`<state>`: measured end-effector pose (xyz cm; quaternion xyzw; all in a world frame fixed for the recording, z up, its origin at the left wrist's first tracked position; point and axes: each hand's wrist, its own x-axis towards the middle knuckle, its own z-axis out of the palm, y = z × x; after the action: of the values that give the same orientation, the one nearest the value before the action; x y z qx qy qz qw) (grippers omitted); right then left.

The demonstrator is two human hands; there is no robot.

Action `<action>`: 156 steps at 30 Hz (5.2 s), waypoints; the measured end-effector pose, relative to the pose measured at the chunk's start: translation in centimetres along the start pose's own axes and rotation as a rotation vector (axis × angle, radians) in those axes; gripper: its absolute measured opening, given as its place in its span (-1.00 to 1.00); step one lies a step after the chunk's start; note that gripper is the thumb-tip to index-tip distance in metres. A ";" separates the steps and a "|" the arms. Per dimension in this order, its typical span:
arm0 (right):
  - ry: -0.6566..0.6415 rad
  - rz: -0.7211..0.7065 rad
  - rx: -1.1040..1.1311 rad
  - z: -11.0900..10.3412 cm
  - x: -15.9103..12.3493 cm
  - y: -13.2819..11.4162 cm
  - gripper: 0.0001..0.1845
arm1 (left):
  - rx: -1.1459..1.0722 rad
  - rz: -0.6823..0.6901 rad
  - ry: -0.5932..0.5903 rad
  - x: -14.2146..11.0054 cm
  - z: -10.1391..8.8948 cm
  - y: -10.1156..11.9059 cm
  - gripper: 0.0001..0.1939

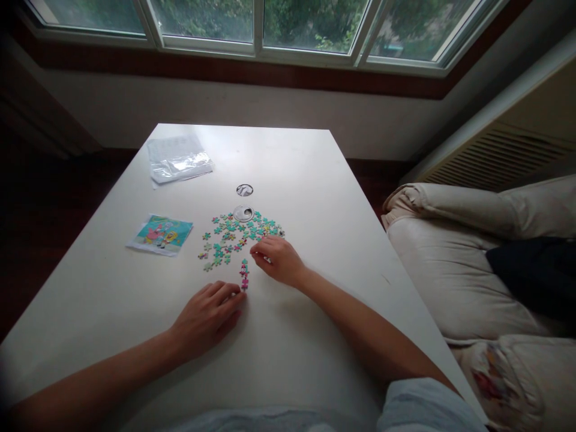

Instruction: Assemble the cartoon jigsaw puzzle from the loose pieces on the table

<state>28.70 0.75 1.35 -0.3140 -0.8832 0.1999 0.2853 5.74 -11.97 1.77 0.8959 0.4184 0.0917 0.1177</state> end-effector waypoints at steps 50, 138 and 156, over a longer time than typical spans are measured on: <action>-0.136 0.209 -0.364 1.4 -3.1 -3.1 -0.86 | 0.079 -0.015 0.151 1.7 0.9 -3.9 -0.59; 0.016 0.372 0.127 2.2 -2.1 -2.2 -0.98 | 0.069 0.095 0.133 1.4 1.0 -3.6 -0.56; 0.004 0.282 0.013 2.5 -2.2 -2.0 -0.91 | 0.064 0.104 0.154 1.4 1.0 -3.7 -0.58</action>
<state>27.63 -2.58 -0.26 -0.4335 -0.8285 0.2431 0.2580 4.19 -8.67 -0.17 0.9101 0.3818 0.1529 0.0515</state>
